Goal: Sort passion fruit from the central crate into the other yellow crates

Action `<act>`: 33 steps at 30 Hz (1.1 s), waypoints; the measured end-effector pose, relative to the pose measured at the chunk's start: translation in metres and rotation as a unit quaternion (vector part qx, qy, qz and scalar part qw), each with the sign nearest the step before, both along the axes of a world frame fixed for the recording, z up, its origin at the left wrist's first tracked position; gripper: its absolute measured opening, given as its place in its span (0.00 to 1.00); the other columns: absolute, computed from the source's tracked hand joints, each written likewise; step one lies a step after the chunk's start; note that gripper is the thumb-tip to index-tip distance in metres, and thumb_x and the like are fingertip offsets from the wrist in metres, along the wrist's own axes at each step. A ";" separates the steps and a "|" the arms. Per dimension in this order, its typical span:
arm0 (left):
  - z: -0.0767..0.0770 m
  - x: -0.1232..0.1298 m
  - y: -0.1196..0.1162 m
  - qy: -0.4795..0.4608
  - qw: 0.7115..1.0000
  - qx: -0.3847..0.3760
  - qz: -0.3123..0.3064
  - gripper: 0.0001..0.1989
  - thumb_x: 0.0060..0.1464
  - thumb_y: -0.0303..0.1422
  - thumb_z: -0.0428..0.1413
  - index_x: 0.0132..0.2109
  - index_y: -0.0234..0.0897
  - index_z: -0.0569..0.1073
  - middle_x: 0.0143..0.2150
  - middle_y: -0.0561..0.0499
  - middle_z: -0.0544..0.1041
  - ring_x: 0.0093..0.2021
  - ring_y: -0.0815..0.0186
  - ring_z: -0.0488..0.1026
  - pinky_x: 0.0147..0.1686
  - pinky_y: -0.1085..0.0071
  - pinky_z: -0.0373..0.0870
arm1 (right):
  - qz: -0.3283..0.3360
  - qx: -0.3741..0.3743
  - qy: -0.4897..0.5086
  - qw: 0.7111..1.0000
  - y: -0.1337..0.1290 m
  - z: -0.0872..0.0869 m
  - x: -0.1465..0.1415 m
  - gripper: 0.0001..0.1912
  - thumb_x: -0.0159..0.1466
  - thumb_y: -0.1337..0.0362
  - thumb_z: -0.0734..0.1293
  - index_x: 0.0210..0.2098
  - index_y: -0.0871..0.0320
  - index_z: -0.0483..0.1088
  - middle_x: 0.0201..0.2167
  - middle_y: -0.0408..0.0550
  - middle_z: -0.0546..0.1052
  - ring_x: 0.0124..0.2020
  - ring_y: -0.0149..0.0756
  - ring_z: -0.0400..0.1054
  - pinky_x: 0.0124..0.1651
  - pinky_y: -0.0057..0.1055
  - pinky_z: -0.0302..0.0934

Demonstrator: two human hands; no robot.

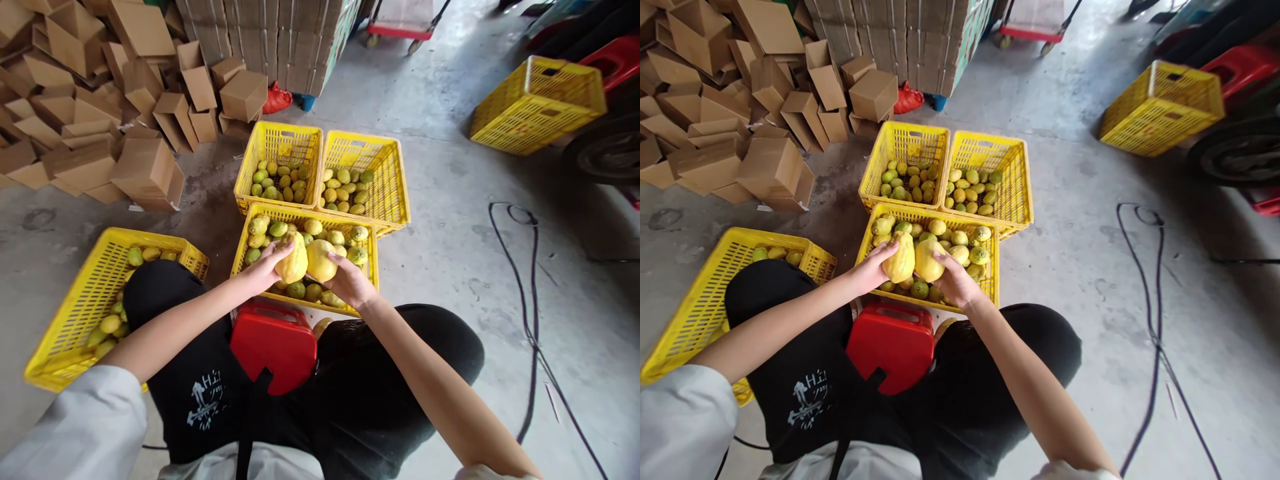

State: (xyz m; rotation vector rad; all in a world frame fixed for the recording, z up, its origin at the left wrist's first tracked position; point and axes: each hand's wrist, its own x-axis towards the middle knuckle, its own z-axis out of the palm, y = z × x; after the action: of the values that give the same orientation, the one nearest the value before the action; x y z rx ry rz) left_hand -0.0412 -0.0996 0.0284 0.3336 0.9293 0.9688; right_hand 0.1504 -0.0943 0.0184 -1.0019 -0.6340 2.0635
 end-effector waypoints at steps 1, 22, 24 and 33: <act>0.000 0.000 -0.001 0.000 1.000 0.006 -0.004 0.13 0.52 0.35 0.65 0.44 0.36 0.74 0.45 0.45 0.79 0.53 0.54 0.76 0.52 0.59 0.74 | 0.003 0.001 0.002 1.000 -0.001 0.000 0.000 0.17 0.57 0.56 0.72 0.45 0.50 0.71 0.45 0.47 0.80 0.54 0.49 0.72 0.50 0.44 0.74; -0.004 0.000 0.002 -0.032 0.999 -0.019 0.006 0.12 0.55 0.36 0.62 0.45 0.37 0.74 0.46 0.45 0.79 0.52 0.55 0.75 0.53 0.56 0.74 | -0.031 -0.017 0.037 0.999 0.002 -0.002 0.002 0.18 0.53 0.57 0.64 0.43 0.48 0.70 0.44 0.47 0.81 0.54 0.56 0.72 0.49 0.54 0.73; -0.003 0.000 0.001 -0.022 1.000 -0.007 0.021 0.13 0.53 0.35 0.64 0.44 0.38 0.73 0.45 0.47 0.78 0.51 0.57 0.76 0.52 0.56 0.75 | -0.032 -0.015 0.031 0.999 0.002 -0.001 0.000 0.17 0.55 0.56 0.65 0.43 0.50 0.71 0.43 0.49 0.81 0.54 0.56 0.72 0.48 0.53 0.73; -0.009 0.001 -0.004 0.040 0.998 0.045 -0.008 0.33 0.43 0.31 0.70 0.56 0.46 0.67 0.50 0.51 0.76 0.50 0.60 0.76 0.44 0.66 0.74 | -0.024 -0.044 0.000 0.999 -0.003 -0.007 -0.005 0.20 0.56 0.56 0.73 0.47 0.47 0.68 0.49 0.46 0.79 0.55 0.51 0.72 0.48 0.50 0.75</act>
State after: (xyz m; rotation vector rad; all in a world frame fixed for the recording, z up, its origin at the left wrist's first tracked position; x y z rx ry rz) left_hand -0.0400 -0.1041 0.0196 0.4581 0.9557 0.9891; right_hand 0.1456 -0.0969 0.0117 -1.0568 -0.5177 2.0637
